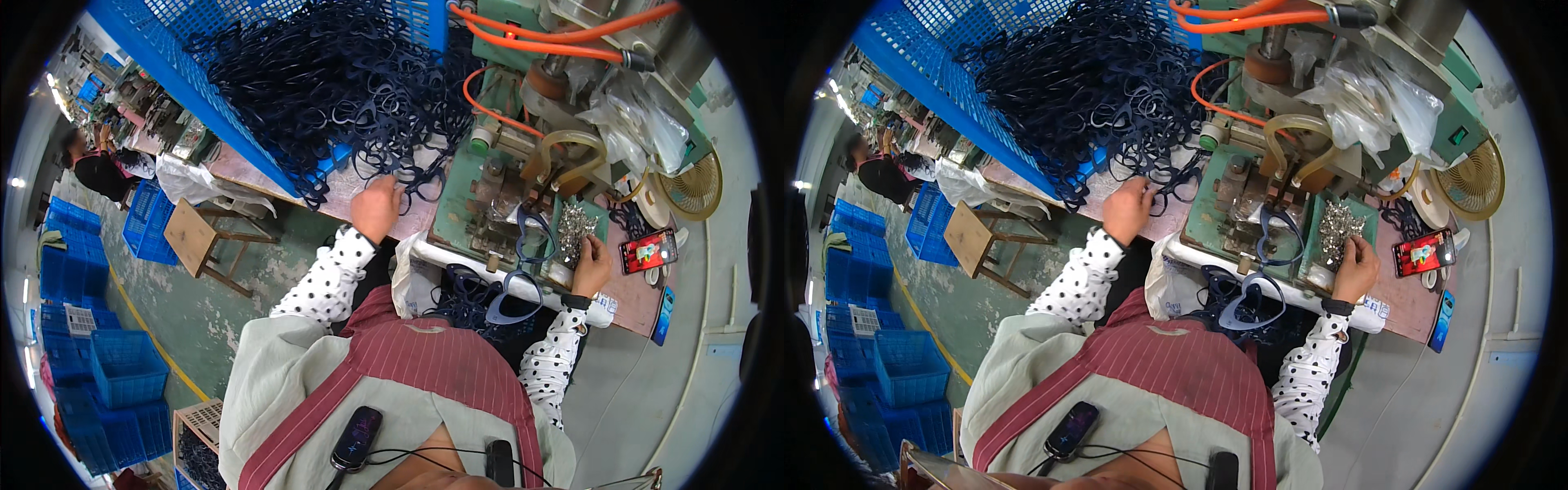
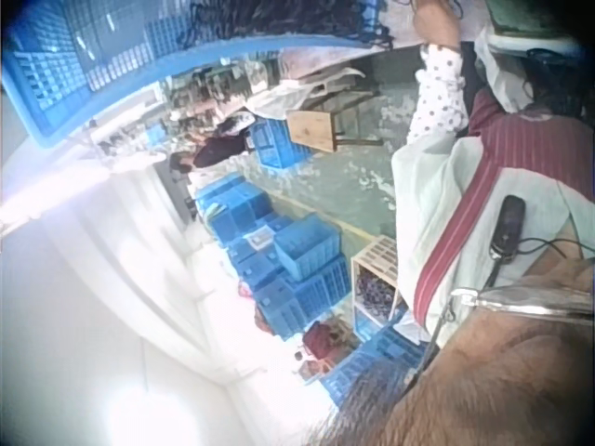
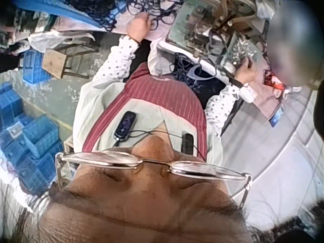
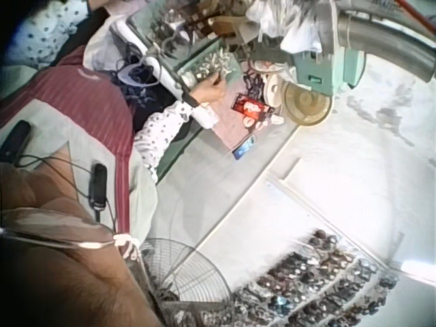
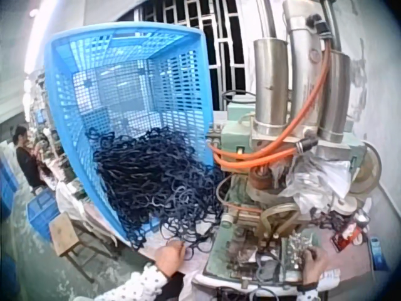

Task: The person repeatedly picks up dark blue fabric loops and small metal fasteners, places them into a press machine, and secures the fasteners onto the loops. The finished pieces are set aside on the work surface.

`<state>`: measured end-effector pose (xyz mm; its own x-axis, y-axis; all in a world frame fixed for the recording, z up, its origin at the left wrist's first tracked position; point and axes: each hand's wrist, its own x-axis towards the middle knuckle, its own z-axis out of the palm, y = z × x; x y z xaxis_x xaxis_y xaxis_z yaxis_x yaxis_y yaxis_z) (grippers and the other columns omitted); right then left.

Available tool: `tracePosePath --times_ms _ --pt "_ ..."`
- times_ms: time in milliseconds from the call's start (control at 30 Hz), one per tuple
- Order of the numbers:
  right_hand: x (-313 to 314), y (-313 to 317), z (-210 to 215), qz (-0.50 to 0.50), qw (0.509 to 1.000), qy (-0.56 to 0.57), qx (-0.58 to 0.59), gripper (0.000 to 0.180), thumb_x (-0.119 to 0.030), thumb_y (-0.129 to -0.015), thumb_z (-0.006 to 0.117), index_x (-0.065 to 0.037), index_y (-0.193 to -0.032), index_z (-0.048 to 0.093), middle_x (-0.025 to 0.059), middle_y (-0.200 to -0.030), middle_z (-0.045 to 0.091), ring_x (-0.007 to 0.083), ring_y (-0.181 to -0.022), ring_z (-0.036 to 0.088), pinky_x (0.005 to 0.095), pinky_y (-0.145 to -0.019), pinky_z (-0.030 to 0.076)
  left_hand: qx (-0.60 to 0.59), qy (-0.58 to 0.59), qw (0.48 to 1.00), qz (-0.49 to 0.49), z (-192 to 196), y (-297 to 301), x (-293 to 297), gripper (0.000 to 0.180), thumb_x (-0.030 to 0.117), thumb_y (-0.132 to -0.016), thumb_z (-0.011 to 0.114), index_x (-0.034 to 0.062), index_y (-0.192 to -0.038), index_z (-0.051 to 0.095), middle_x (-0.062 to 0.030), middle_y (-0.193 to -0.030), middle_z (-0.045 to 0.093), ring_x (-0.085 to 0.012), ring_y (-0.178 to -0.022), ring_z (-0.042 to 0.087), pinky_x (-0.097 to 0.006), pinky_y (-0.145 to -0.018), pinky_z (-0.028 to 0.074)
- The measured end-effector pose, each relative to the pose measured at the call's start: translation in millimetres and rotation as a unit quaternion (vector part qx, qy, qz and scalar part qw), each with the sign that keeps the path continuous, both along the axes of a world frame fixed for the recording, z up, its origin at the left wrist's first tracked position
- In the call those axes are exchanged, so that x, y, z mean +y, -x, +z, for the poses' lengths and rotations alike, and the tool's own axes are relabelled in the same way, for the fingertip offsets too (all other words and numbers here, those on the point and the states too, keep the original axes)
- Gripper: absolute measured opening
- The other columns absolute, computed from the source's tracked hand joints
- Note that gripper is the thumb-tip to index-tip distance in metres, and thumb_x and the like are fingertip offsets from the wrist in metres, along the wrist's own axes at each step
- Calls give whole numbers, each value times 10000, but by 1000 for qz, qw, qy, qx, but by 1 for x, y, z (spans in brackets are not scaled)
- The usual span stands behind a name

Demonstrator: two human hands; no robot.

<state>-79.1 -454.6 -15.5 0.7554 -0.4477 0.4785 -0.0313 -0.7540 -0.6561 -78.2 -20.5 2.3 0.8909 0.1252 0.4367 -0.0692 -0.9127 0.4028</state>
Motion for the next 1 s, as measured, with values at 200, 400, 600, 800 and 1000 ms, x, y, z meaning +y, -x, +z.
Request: tracePosePath --times_ms 200,400,600,800,1000 --pt "-1 2 0 9 1000 14 -3 147 -168 -814 732 -110 -949 737 127 -880 685 279 -838 641 384 -751 502 -18 -226 968 110 -33 -64 25 666 60 -800 566 302 -1411 454 -105 -916 540 -311 -698 596 -407 -571 509" --pt "10 4 12 -4 998 63 -8 133 -191 -819 718 -131 -937 730 100 -864 687 282 -846 620 395 -778 472 -170 12 985 22 10 -135 88 690 -20 -829 565 280 -1435 423 -208 -946 591 -416 -826 608 -483 -715 508" --pt "10 6 12 -11 998 64 5 127 -207 -823 712 -137 -927 731 71 -846 691 275 -865 612 397 -808 452 -253 166 948 -102 159 -165 54 505 15 -889 567 123 -1379 509 -112 -873 722 -200 -750 708 -301 -714 540" --pt "9 5 12 -7 999 45 11 132 -209 -825 713 -134 -931 734 82 -840 689 276 -860 612 400 -796 458 164 614 762 -125 125 -121 63 280 33 -914 546 25 -1192 513 -128 -1018 651 -207 -844 658 -287 -676 549" --pt "7 6 9 1 998 60 12 138 -206 -820 724 -132 -936 740 99 -840 689 284 -843 618 403 -769 476 291 671 673 -111 7 -56 76 338 9 -896 490 56 -1227 538 -62 -972 642 -142 -827 616 -281 -676 499"
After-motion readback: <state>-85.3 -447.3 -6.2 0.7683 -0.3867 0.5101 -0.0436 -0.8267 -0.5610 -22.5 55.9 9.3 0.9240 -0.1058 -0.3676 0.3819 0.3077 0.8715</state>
